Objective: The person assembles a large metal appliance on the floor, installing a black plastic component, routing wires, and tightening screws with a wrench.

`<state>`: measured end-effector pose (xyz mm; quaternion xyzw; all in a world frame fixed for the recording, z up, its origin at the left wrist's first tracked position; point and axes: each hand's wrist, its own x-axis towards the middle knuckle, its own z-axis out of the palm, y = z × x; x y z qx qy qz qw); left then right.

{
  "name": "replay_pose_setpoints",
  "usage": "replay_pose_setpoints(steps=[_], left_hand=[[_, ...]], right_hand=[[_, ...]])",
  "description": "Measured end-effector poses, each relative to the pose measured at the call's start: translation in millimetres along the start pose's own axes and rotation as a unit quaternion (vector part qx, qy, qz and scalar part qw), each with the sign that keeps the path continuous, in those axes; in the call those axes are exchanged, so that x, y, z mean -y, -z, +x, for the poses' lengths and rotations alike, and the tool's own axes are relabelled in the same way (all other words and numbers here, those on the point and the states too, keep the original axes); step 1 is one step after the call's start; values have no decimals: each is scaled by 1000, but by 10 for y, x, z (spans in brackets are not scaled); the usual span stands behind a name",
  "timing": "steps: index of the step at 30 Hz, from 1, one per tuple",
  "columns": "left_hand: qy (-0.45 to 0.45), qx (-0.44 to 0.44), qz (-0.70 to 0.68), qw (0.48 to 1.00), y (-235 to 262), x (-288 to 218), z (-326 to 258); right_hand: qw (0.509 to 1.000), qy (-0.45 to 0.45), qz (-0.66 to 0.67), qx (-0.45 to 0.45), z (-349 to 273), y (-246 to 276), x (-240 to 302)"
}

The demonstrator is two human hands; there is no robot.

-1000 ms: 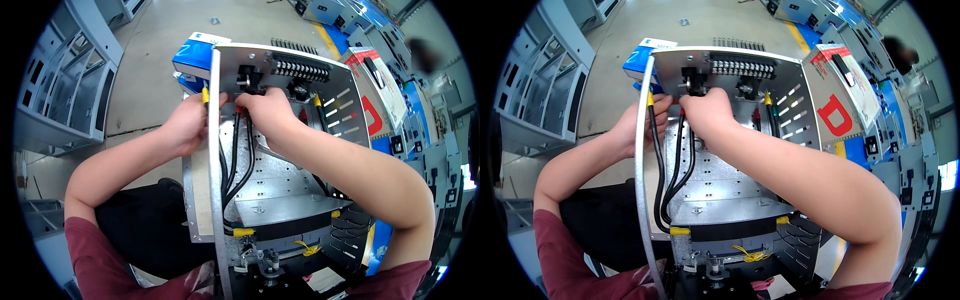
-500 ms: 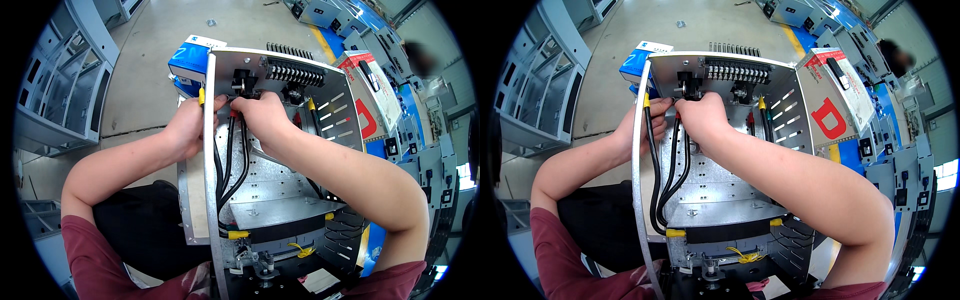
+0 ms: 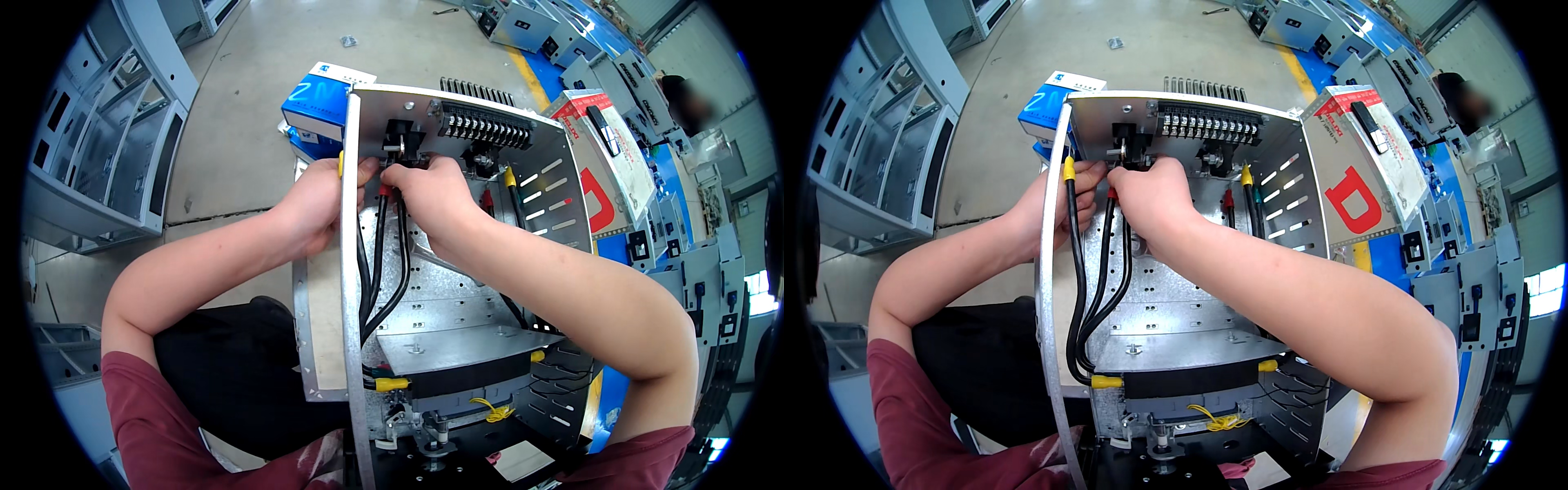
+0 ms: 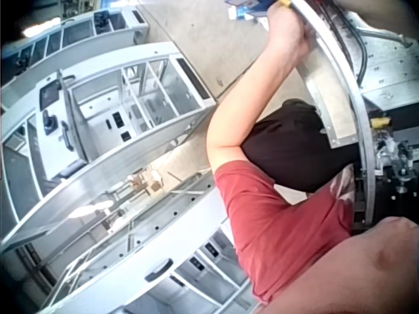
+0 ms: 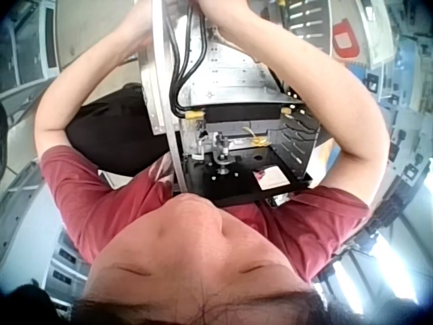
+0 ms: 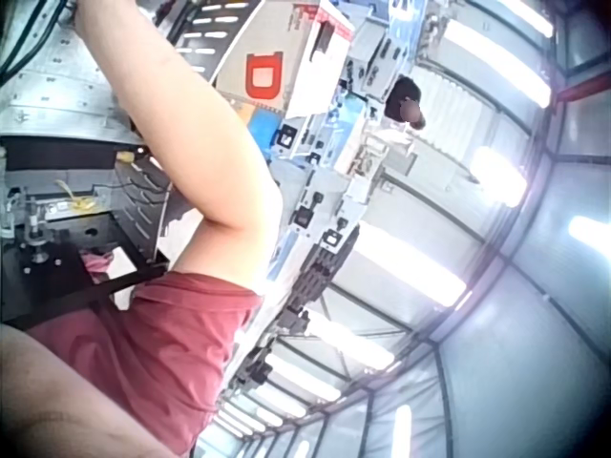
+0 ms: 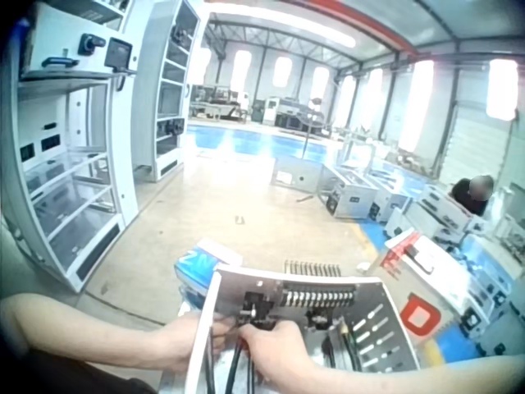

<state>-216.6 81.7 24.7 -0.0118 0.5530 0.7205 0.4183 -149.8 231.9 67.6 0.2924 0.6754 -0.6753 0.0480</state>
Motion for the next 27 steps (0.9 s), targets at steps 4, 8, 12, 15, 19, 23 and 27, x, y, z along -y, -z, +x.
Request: replay_pose_setpoints(steps=[4, 8, 12, 15, 19, 23, 27], left_hand=[[-4, 10, 5, 1000, 15, 18, 23], [1, 19, 3, 1000, 35, 22, 45], [-17, 12, 22, 1000, 7, 8, 25], [-37, -47, 52, 997, -125, 19, 6], [-52, -69, 56, 995, -188, 27, -57], [-31, -59, 55, 996, -86, 47, -43], [-24, -9, 3, 1000, -36, 67, -6]], right_hand=[[1000, 0, -4, -7, 18, 6, -14], [1000, 3, -7, -5, 7, 0, -10], [1000, 2, -3, -4, -33, -11, 26], [1000, 7, -8, -7, -40, -7, 24], [1000, 10, -5, -5, -25, 4, 13], [1000, -1, -6, 1, -25, 2, 20], [1000, 0, -12, -1, -8, -3, 15]])
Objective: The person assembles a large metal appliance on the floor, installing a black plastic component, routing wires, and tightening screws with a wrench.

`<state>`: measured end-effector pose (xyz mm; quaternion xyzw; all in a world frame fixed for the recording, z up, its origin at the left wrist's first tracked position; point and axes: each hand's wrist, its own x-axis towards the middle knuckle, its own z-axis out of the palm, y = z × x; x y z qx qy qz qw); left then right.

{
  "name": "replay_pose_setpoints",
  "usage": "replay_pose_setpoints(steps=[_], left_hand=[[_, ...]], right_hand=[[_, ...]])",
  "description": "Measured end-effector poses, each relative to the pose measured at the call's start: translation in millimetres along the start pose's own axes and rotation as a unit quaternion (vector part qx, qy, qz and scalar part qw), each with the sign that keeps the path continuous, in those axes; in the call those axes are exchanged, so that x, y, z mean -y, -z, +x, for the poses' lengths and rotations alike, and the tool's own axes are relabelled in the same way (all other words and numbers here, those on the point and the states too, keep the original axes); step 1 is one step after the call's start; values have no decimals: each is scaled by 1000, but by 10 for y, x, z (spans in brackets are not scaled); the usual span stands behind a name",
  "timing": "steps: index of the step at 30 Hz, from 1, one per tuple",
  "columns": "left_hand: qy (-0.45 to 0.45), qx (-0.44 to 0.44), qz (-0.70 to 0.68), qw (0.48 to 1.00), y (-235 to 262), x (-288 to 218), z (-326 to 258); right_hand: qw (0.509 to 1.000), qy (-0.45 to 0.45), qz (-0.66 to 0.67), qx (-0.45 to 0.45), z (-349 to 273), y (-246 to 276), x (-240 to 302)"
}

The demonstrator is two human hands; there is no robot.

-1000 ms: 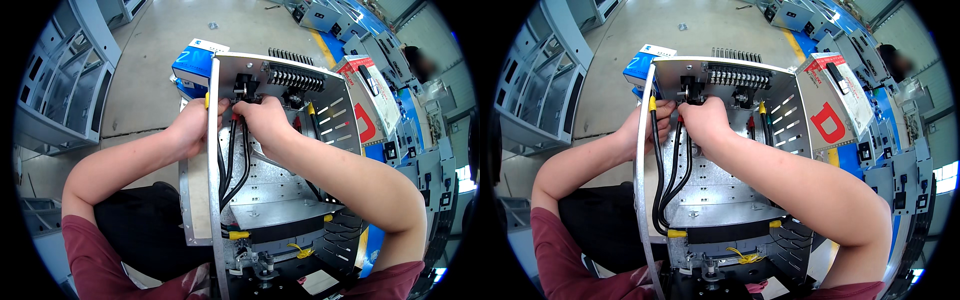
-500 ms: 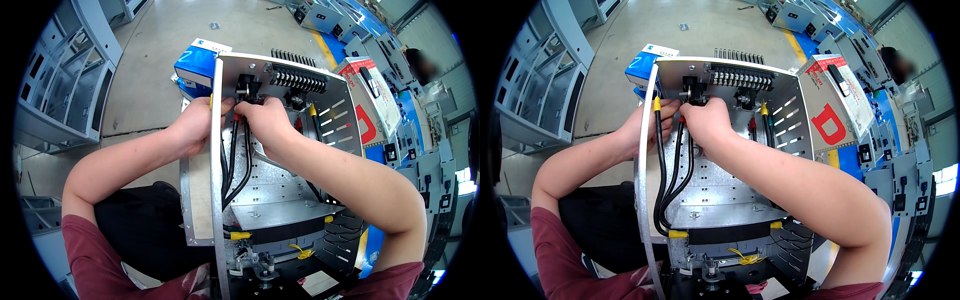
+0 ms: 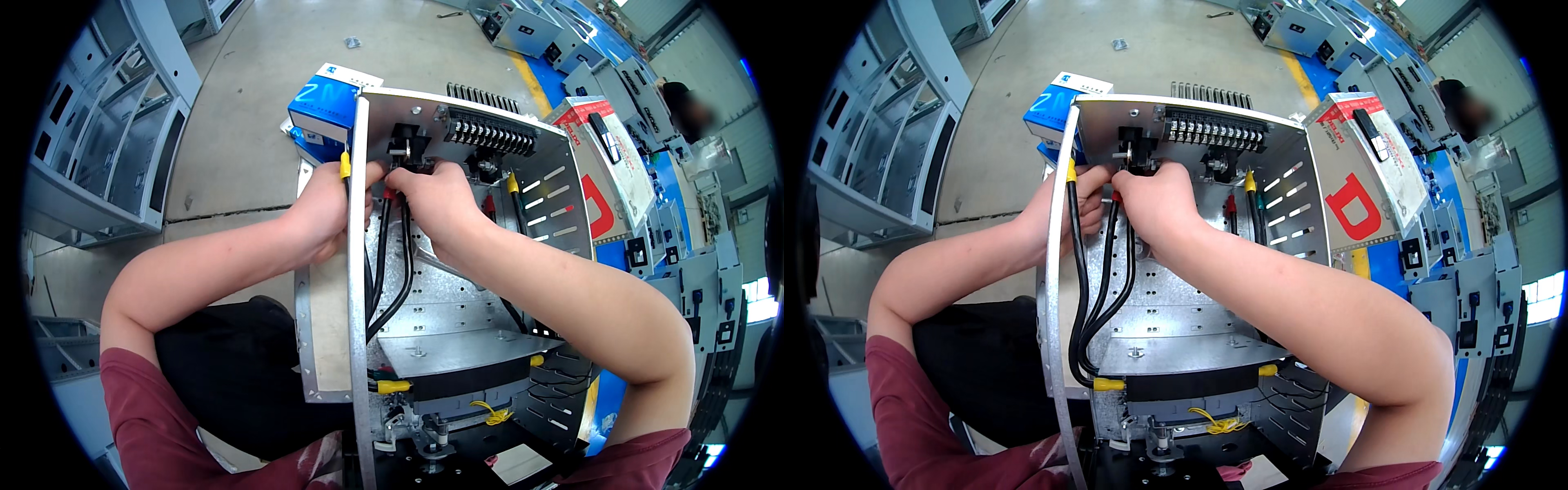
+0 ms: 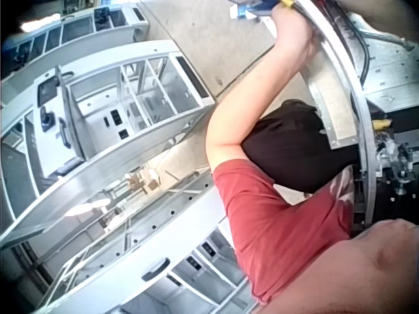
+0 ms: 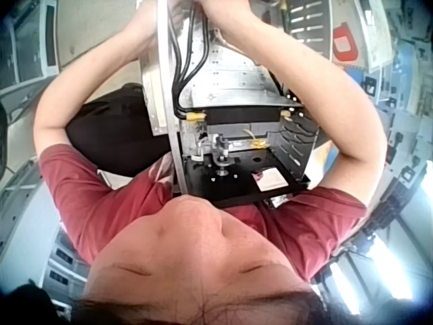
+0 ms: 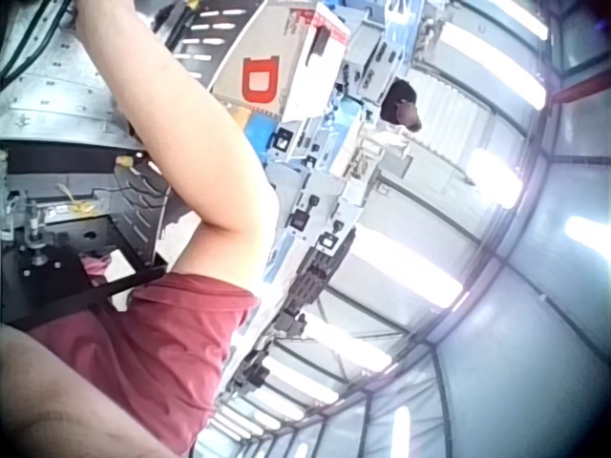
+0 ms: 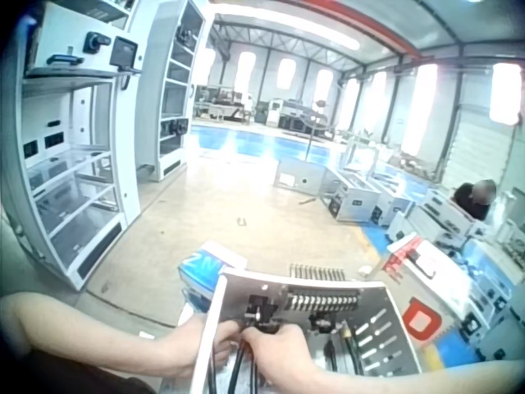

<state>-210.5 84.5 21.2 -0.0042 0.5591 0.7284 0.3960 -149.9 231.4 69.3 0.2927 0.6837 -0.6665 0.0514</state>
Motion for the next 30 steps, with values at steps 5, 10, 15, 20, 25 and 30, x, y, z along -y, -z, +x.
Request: replay_pose_setpoints(steps=[5, 10, 15, 20, 25, 30], left_hand=[[-25, -8, 21, 999, -40, -26, -12], [-41, -47, 55, 997, -104, -40, -43], [-50, -42, 69, 995, -127, -57, -65], [-58, -23, 56, 996, -37, 9, 5], [-45, -14, 48, 998, -36, 16, 22], [-43, -1, 75, 996, -34, 10, 10]], right_hand=[[1000, 6, 1, -4, -8, -6, -10], [1000, 6, -4, 4, 9, 2, -14], [1000, 9, 3, -6, -12, -2, -8], [1000, 6, -19, 0, -30, 0, 26], [1000, 0, -19, 3, -24, 10, 20], [1000, 13, -5, 3, 3, -5, -16]])
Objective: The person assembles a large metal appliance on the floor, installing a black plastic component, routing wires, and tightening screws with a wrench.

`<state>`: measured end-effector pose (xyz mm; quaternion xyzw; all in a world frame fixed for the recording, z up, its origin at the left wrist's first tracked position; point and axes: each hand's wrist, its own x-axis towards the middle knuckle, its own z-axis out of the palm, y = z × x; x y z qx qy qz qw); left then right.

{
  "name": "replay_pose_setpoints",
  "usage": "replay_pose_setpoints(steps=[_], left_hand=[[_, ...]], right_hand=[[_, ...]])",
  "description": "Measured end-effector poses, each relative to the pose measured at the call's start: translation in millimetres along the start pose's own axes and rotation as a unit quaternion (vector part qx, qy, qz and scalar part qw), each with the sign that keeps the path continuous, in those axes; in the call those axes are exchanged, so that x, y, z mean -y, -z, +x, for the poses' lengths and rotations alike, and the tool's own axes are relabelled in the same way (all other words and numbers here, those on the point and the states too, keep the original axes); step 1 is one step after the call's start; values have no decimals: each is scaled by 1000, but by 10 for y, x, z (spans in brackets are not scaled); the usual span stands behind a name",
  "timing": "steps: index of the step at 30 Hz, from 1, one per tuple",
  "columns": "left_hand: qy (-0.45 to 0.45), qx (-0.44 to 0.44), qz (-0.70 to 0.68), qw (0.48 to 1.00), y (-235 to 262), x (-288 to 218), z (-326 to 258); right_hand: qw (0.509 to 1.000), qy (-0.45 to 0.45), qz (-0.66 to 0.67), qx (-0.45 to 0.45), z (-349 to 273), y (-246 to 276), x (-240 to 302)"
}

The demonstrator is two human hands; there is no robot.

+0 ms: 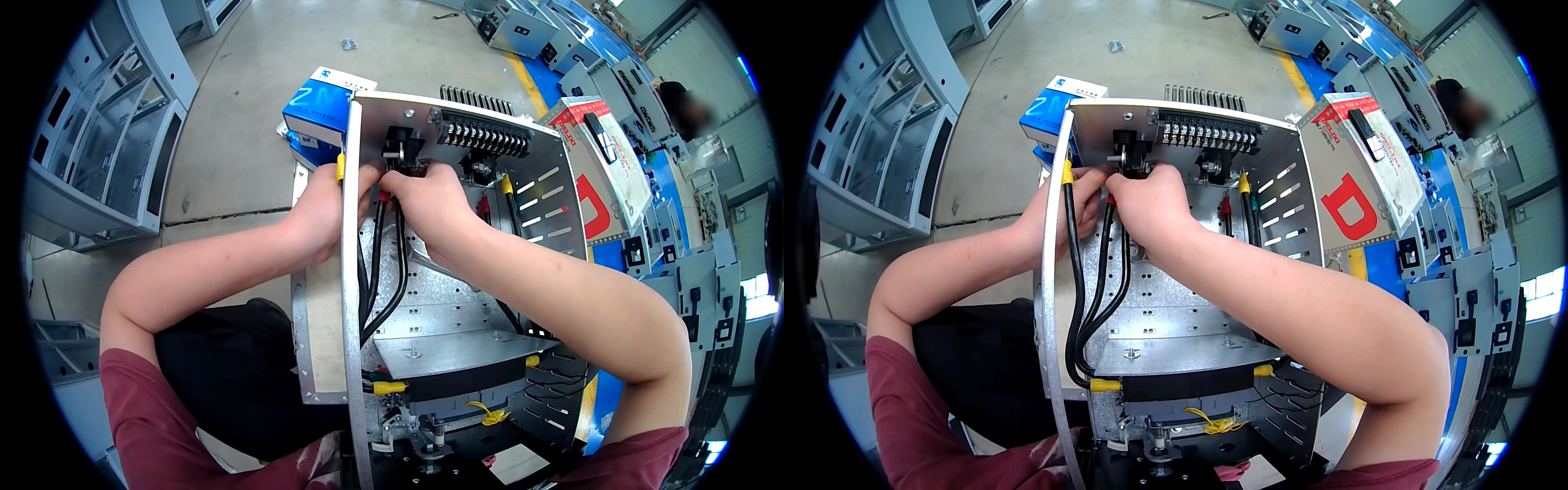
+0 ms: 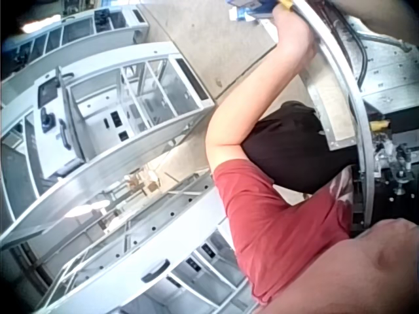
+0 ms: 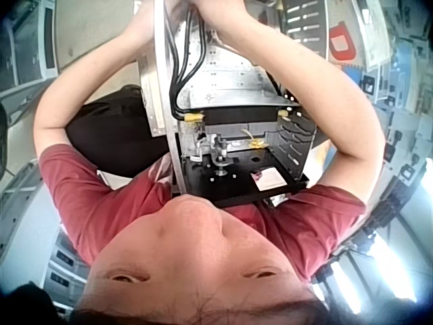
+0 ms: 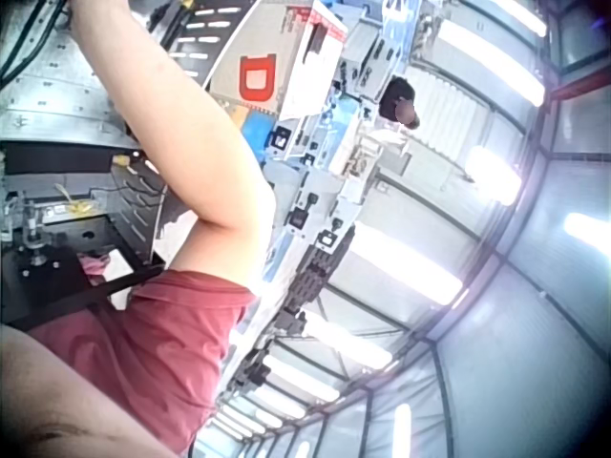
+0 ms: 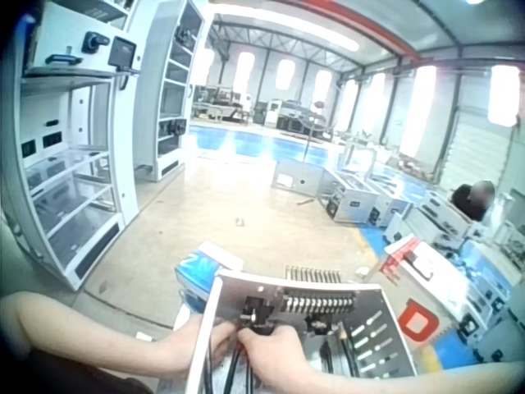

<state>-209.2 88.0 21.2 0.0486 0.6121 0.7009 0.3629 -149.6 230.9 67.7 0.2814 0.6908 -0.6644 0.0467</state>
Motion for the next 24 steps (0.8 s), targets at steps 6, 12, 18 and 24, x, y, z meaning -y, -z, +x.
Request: replay_pose_setpoints(steps=[6, 12, 18, 24], left_hand=[[26, 37, 2, 999, -25, -84, -7], [114, 70, -57, 989, 124, -86, 14], [128, 70, -75, 986, 225, -119, -145], [113, 74, -92, 987, 364, -172, -336]], right_hand=[[1000, -1, 3, -10, 3, -3, -2], [1000, 4, 3, -15, 39, -2, -39], [1000, -7, 0, -4, 29, 16, -17], [1000, -19, -4, -6, -33, 2, 45]])
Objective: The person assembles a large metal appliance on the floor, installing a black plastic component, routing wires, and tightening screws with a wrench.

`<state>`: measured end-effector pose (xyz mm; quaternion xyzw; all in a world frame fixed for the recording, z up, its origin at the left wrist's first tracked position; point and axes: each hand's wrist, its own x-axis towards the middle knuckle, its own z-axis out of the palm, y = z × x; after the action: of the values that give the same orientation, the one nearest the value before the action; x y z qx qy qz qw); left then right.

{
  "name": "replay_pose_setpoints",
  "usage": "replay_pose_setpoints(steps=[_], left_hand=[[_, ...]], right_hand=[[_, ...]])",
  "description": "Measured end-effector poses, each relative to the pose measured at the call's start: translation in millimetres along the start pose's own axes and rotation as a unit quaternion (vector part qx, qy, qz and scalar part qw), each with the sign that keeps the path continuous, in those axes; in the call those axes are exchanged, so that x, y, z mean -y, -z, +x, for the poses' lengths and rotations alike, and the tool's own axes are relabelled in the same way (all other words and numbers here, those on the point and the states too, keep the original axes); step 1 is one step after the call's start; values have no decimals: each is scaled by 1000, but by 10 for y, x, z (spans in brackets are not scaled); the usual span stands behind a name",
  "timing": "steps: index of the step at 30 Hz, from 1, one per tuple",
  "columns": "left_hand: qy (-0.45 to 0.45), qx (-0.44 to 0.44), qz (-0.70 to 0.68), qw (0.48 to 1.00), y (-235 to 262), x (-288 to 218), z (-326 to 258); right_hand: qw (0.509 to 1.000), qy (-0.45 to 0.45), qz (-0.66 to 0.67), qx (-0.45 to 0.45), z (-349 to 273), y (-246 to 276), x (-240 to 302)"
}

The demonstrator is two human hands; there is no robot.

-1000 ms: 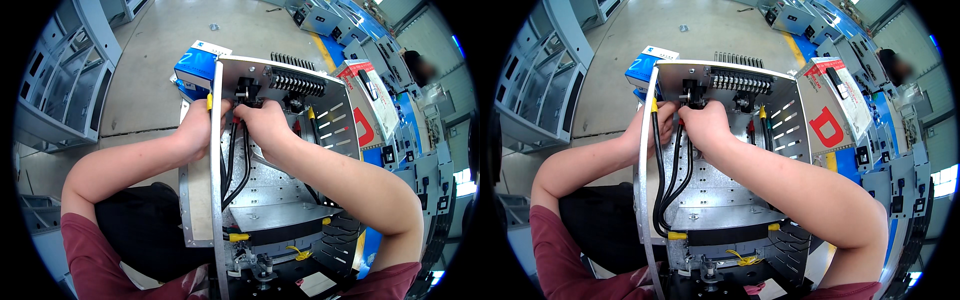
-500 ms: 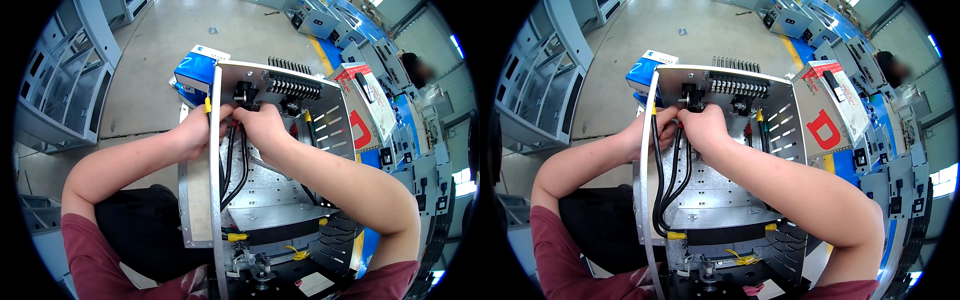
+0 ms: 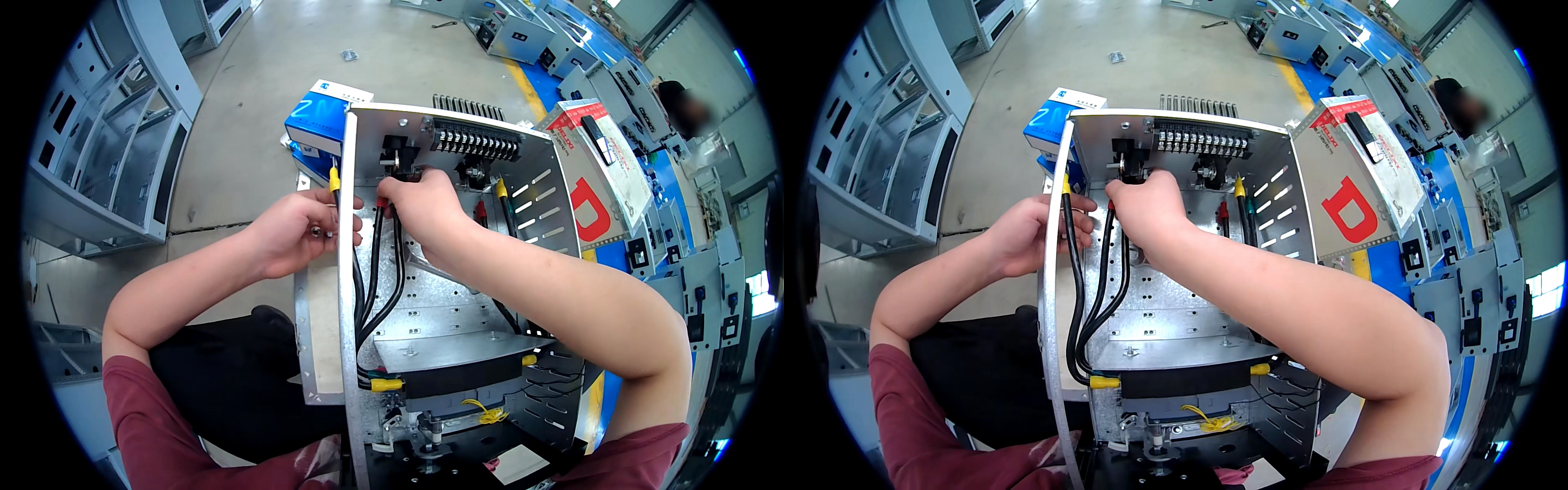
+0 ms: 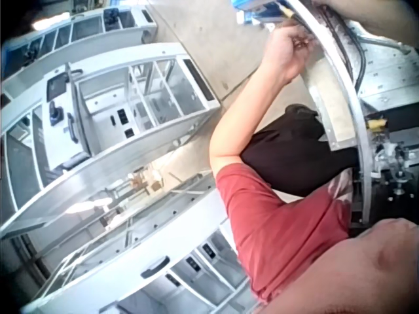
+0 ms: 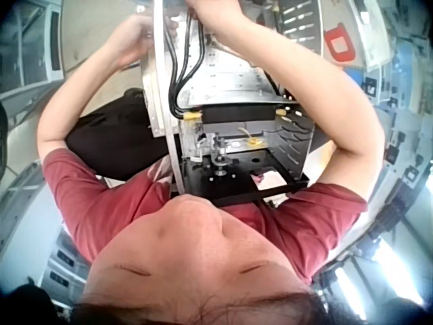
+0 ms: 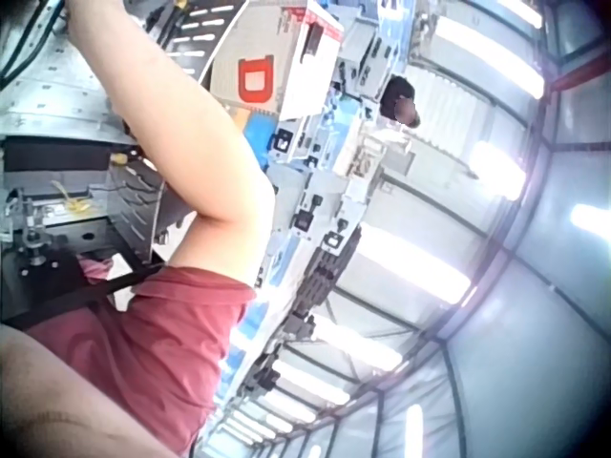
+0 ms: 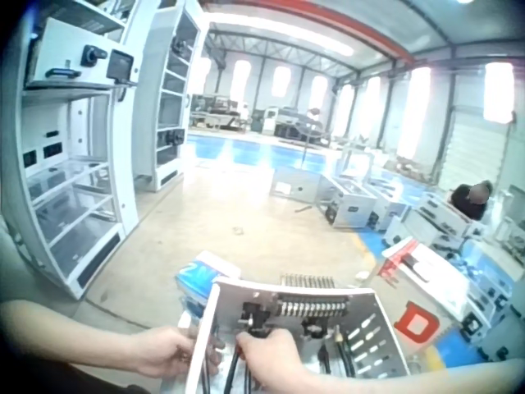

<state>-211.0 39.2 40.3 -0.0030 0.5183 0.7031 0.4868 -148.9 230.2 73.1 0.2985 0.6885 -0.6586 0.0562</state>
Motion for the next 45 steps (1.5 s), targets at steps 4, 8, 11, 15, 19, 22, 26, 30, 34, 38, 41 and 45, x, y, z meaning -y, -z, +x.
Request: replay_pose_setpoints(steps=[4, 8, 11, 15, 19, 22, 26, 30, 34, 38, 41, 45], left_hand=[[-15, 44, -44, 998, 90, 18, -29], [-41, 44, -34, 998, 164, 47, -31], [-55, 38, -34, 997, 203, 81, -49], [-37, 27, -43, 998, 210, 62, -71], [-55, 33, -50, 997, 185, 75, -95], [-81, 25, -55, 995, 201, 86, -102], [-105, 32, -75, 991, 185, 87, -110], [-110, 39, -81, 990, 209, 122, -70], [-110, 49, -83, 989, 181, 123, -47], [-115, 29, -60, 991, 174, 142, -21], [-115, 29, -46, 992, 125, 130, 9], [-115, -5, -35, 993, 53, 149, 60]], right_hand=[[1000, 7, -7, -5, 57, -8, -59], [1000, 2, -15, -2, 55, -4, -42], [1000, 3, -17, -6, 24, -12, -21], [1000, 9, -18, -7, 30, -18, -35], [1000, 11, -14, -9, 25, -24, -43], [1000, 15, -23, -4, 31, -30, -48], [999, 15, -28, -6, 79, -12, -86], [999, 24, -29, -3, 84, -13, -101], [999, 26, -23, -15, 63, -28, -99], [999, 35, -26, -10, 44, -26, -92], [999, 33, -25, -8, 52, -13, -97], [999, 27, -23, -6, 76, -11, -104]])
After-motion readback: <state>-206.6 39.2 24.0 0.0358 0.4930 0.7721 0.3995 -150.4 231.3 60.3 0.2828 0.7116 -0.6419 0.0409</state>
